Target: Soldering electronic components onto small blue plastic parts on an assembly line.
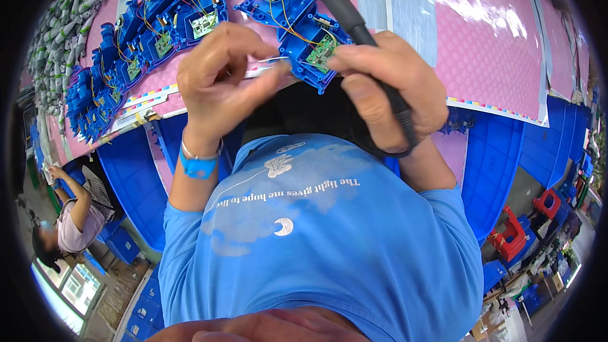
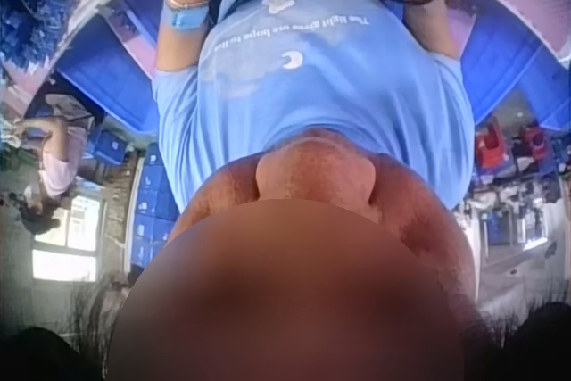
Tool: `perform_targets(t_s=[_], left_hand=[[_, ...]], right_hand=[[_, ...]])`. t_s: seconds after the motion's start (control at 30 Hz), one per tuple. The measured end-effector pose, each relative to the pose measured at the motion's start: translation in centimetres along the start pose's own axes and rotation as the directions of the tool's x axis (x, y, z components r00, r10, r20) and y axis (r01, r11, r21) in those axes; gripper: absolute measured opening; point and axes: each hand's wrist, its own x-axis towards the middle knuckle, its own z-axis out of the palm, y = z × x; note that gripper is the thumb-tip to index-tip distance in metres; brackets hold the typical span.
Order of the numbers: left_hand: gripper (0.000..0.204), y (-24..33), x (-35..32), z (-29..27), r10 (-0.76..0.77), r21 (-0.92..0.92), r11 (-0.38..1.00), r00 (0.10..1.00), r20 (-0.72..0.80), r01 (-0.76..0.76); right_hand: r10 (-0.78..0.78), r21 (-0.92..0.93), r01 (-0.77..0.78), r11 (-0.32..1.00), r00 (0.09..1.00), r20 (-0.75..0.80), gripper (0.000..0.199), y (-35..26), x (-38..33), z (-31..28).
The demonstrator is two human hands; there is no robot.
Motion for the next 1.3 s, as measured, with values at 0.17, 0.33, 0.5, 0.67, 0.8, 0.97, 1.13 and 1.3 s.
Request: perform_targets(t_s=[0.17, 0.33, 0.5, 0.67, 0.8, 0.97, 1.13, 1.3], left_hand=[[0.009, 2.6, -2.1, 0.4, -0.252, -0.629, 0.692, 0.935, 0.250, 0.354], [0.007, 3.5, -2.4, 0.9, -0.348, -0.614, 0.654, 0.897, 0.273, 0.441], [0.011, 4.5, -2.5, 1.6, -0.345, -0.596, 0.673, 0.899, 0.271, 0.438], [0.012, 3.5, -1.7, 0.2, -0.314, -0.319, 0.891, 0.946, 0.081, 0.323], [0.031, 2.1, -0.9, -0.5, -0.170, 0.064, 0.984, 0.979, 0.109, 0.163], [0.033, 0.6, 0.5, 0.6, -0.076, 0.158, 0.986, 0.978, 0.192, 0.046], [0.027, -0.8, 2.7, 1.9, -0.043, 0.239, 0.971, 0.962, 0.270, -0.024], [0.027, -4.1, 6.3, -1.3, 0.074, 0.506, 0.827, 0.940, 0.333, -0.245]], right_hand=[[-0.133, 0.020, 0.132, 0.991, 0.981, 0.140, 0.021, -0.4, 0.1, 1.5], [-0.137, -0.033, 0.142, 0.989, 0.981, 0.136, 0.021, -1.2, -0.5, 1.1], [-0.147, -0.093, 0.162, 0.982, 0.978, 0.147, 0.024, -1.6, -1.0, 0.4], [-0.109, -0.143, 0.099, 0.985, 0.992, -0.062, 0.022, -1.7, -1.6, -0.5], [-0.120, -0.100, 0.107, 0.989, 0.984, -0.134, 0.023, -1.5, -1.9, -1.7], [-0.094, -0.054, 0.087, 0.995, 0.983, -0.157, 0.024, -1.7, -2.1, -2.1], [-0.079, -0.076, 0.065, 0.995, 0.976, -0.204, 0.024, -1.2, -2.8, -3.2], [-0.035, -0.034, 0.028, 0.999, 0.968, -0.248, 0.025, -1.0, -3.3, -3.7]])
